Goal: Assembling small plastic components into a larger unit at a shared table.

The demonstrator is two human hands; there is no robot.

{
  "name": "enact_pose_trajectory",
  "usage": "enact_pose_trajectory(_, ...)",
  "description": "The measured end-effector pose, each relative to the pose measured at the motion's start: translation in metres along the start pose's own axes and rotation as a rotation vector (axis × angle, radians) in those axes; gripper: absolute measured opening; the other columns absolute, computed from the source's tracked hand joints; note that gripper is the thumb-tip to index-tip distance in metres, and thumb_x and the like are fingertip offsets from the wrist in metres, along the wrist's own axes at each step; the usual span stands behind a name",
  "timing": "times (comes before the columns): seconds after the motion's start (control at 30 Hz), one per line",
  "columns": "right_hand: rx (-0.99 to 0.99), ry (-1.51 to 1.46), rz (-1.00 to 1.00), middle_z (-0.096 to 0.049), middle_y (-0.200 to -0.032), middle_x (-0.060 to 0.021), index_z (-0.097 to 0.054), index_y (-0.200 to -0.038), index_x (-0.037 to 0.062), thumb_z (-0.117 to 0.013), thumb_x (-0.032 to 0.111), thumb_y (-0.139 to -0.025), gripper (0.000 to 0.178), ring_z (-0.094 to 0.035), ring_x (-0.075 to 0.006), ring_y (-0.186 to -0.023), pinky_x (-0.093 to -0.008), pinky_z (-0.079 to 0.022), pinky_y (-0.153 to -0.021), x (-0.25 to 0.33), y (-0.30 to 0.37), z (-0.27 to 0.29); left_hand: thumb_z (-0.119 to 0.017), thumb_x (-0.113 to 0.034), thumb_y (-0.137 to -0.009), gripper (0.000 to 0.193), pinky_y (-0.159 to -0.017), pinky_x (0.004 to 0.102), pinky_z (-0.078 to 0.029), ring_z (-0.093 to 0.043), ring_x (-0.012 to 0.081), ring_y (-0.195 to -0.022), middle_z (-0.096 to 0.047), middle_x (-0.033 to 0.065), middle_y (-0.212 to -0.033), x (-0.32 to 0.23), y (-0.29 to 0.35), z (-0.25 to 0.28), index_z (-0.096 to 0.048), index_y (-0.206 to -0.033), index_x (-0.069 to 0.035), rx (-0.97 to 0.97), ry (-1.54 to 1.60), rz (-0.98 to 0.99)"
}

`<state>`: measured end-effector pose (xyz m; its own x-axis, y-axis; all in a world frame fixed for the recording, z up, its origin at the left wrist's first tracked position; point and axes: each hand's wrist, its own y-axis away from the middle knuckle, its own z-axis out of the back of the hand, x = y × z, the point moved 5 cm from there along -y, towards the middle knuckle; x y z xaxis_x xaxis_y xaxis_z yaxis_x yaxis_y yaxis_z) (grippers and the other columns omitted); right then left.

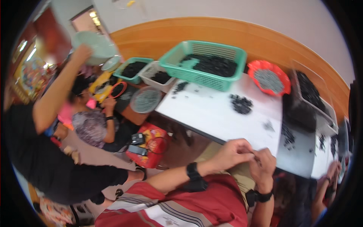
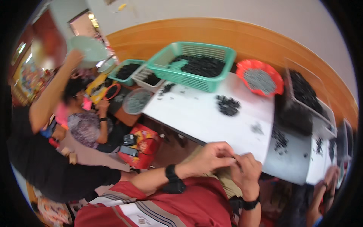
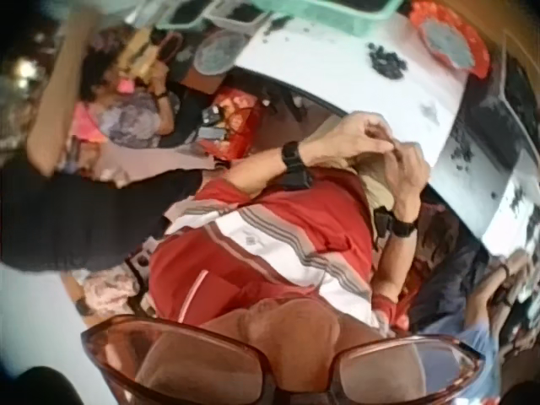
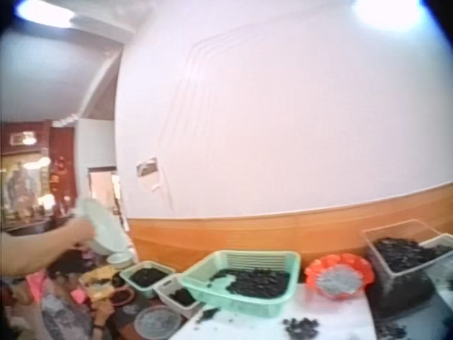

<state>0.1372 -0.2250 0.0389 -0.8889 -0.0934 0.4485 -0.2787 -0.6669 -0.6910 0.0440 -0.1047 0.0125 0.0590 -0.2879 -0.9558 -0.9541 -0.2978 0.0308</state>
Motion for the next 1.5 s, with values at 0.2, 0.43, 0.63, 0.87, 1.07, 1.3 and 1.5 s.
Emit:
enact_pose_trajectory(0.2,-0.04,-0.045,-0.018,-0.063,-0.079,-0.0065,-0.069,-0.098,0.0055,-0.077,0.0,-0.071,0.029,-0.063,-0.0212,-0.058,-0.0322,-0.049,-0.05,-0.007,0.002,-0.004,-0.073,-0.006,-0.092,0.016,-0.082,0.0225,-0.051,-0.061,0.0054,-0.091,-0.066,-0.0001,-0.099,0.013,-0.013,0.008,-0.064,-0.106,-0.004,0.036,0.086,0.021)
enact_pose_trajectory(0.43,-0.072,-0.083,-0.132,-0.067,-0.092,-0.0078,-0.068,-0.111,0.0043,-0.08,0.002,-0.078,0.036,-0.065,-0.0172,-0.06,-0.0293,-0.051,-0.05,-0.018,0.007,0.003,-0.074,-0.005,-0.092,0.018,-0.079,0.0217,-0.052,-0.061,0.0054,-0.088,-0.066,0.0,-0.097,0.0,-0.034,0.011,-0.064,-0.106,-0.002,0.044,-0.036,-0.014)
enact_pose_trajectory(0.63,-0.121,-0.1,-0.17,-0.068,-0.093,-0.0105,-0.068,-0.112,0.0026,-0.081,-0.001,-0.077,0.037,-0.066,-0.0176,-0.062,-0.0276,-0.051,-0.052,-0.033,0.011,0.011,-0.077,-0.001,-0.088,0.015,-0.067,0.0196,-0.049,-0.057,0.0013,-0.077,-0.067,-0.0014,-0.09,-0.057,-0.074,0.028,-0.067,-0.1,0.0,-0.17,-0.489,-0.308)
enact_pose_trajectory(0.87,-0.153,-0.056,-0.18,-0.068,-0.088,-0.0111,-0.071,-0.1,0.0017,-0.079,-0.004,-0.077,0.025,-0.066,-0.0213,-0.064,-0.0291,-0.051,-0.055,-0.043,0.01,0.019,-0.075,-0.003,-0.085,0.017,-0.081,0.0287,-0.056,-0.071,0.015,-0.087,-0.074,0.0088,-0.097,-0.149,-0.128,0.089,-0.071,-0.101,0.001,-0.419,-1.065,-0.646)
enact_pose_trajectory(1.07,-0.171,-0.091,-0.203,-0.067,-0.086,-0.0119,-0.071,-0.098,0.0021,-0.078,-0.005,-0.078,0.022,-0.065,-0.022,-0.065,-0.0289,-0.051,-0.056,-0.045,0.0,0.022,-0.074,-0.008,-0.086,0.022,-0.08,0.0305,-0.057,-0.072,0.0185,-0.087,-0.075,0.0131,-0.104,-0.173,-0.148,0.149,-0.073,-0.106,0.0,-0.553,-1.306,-0.526)
enact_pose_trajectory(1.3,-0.208,-0.087,-0.187,-0.068,-0.087,-0.0121,-0.071,-0.098,0.0008,-0.077,-0.008,-0.078,0.022,-0.065,-0.0195,-0.068,-0.0274,-0.051,-0.057,-0.05,-0.005,0.032,-0.079,-0.005,-0.078,0.02,-0.086,0.0381,-0.054,-0.069,0.0304,-0.096,-0.074,0.0105,-0.102,-0.123,-0.113,0.103,-0.072,-0.096,-0.002,-0.383,-1.361,-0.849)
enact_pose_trajectory(1.5,-0.202,-0.132,-0.188,-0.068,-0.088,-0.0124,-0.072,-0.098,0.0006,-0.078,-0.008,-0.078,0.022,-0.066,-0.0199,-0.068,-0.0274,-0.051,-0.058,-0.046,-0.003,0.031,-0.08,-0.006,-0.076,0.022,-0.087,0.0411,-0.054,-0.066,0.0318,-0.101,-0.074,0.011,-0.103,-0.076,-0.101,0.087,-0.072,-0.097,-0.005,-0.222,-1.336,-0.722)
